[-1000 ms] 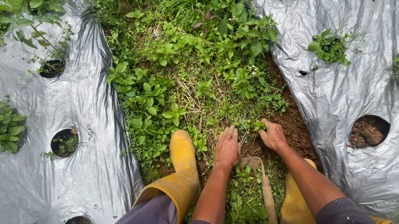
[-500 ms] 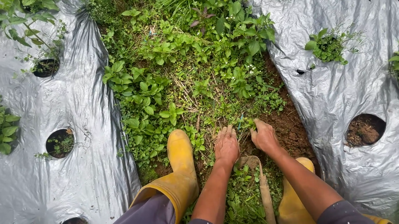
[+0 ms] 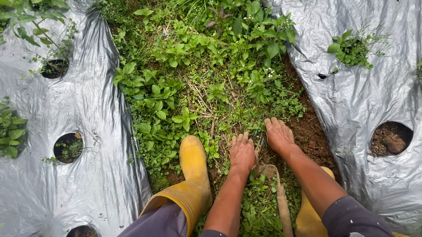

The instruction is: The person weeds a garden bed covered with plastic mulch. They use a hand hoe to loosen the soil and pull out weeds by hand, clearing the area between the crop plants.

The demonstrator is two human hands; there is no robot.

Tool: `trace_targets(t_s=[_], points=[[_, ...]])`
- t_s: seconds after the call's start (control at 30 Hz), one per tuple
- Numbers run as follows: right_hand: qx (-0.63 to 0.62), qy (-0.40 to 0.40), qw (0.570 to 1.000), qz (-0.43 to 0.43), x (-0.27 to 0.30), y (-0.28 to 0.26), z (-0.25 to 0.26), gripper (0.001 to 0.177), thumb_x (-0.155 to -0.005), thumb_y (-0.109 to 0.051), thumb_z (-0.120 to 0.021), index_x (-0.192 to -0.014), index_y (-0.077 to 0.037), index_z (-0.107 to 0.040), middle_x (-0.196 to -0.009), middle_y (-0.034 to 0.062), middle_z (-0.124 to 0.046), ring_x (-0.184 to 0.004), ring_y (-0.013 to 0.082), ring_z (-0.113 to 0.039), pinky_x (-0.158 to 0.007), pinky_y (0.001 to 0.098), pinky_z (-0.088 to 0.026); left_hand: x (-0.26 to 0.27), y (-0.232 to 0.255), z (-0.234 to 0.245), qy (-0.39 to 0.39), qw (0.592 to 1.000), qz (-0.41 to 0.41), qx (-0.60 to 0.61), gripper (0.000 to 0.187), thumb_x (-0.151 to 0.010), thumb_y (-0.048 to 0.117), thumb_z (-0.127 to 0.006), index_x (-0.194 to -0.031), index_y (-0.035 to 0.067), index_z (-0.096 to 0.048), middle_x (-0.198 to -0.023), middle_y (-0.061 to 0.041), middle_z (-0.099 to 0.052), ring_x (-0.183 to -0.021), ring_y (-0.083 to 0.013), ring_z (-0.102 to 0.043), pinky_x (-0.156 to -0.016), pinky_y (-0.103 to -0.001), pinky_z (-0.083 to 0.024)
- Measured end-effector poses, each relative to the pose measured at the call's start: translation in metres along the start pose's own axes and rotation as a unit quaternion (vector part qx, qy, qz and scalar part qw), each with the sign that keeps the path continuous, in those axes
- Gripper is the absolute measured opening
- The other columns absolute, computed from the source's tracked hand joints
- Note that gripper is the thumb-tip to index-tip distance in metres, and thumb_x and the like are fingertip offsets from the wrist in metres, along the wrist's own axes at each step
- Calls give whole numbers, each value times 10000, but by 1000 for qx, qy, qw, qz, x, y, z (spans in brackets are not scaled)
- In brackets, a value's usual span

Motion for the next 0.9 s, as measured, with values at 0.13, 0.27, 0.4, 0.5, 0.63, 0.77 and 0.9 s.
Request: trace_targets(t_s=[0.13,0.27,0.4,0.5,0.63,0.77,0.9], points=[[6,-20,1000,22,-5,8,-22,458,-986,-289,-500,-1421,-143,-512,-1377,114,-573,-1299,366,-578,-1012,526,-537,-17,-16,-30,0,1000,-12,3,629,-847,280,-715,-1427,65,-602,-1550,-138,-527,-1517,-325,-381,-1306,-430,-186],[-12,-28,992,123,31,4,-32,530,-961,-350,-473,-1401,-71,-566,-1376,170,-644,-1295,350,-626,-1038,484,-544,-21,-19,-35,1,1000,-7,-2,581,-900,316,-635,-1432,84,-604,-1568,-114,-511,-1536,-292,-356,-1310,-408,-173],[-24,-122,978,165,70,-7,-40,514,-968,-341,-472,-1407,-91,-568,-1343,166,-676,-1232,341,-669,-1012,510,-552,-26,-21,-39,-13,1000,-8,-13,592,-863,242,-645,-1433,86,-607,-1507,-141,-564,-1500,-299,-401,-1287,-430,-192],[-35,-58,987,144,70,-17,-22,496,-962,-401,-457,-1316,-81,-592,-1281,197,-691,-1158,410,-681,-955,568,-562,-23,-21,-38,-16,1000,-2,6,558,-898,290,-637,-1411,72,-621,-1530,-137,-540,-1526,-309,-370,-1307,-419,-188],[-76,88,991,61,47,-19,13,493,-1008,-336,-467,-1391,-31,-517,-1294,245,-642,-1108,442,-691,-903,585,-582,-21,-17,-34,-10,1000,-7,6,592,-901,289,-601,-1455,80,-586,-1570,-139,-507,-1539,-293,-346,-1308,-406,-156],[8,32,998,48,26,-32,15,685,-879,-441,-679,-1466,-157,-466,-1310,127,-600,-1158,365,-669,-948,586,-582,-21,-23,-47,-2,1000,-2,15,559,-919,320,-574,-1427,89,-605,-1530,-143,-542,-1529,-299,-364,-1309,-407,-165],[-45,33,998,-6,-28,3,-64,669,-917,-341,-702,-1512,-185,-438,-1337,118,-545,-1200,395,-627,-997,701,-493,-25,-20,-44,-10,1000,0,2,574,-919,291,-577,-1460,102,-585,-1562,-132,-517,-1538,-280,-344,-1305,-398,-147]])
Point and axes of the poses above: each hand's wrist, its own x-axis away from the middle knuckle, its own z-axis out of the back of the hand, y = z × x, the point moved 4 cm from there along -x, towards the middle knuckle
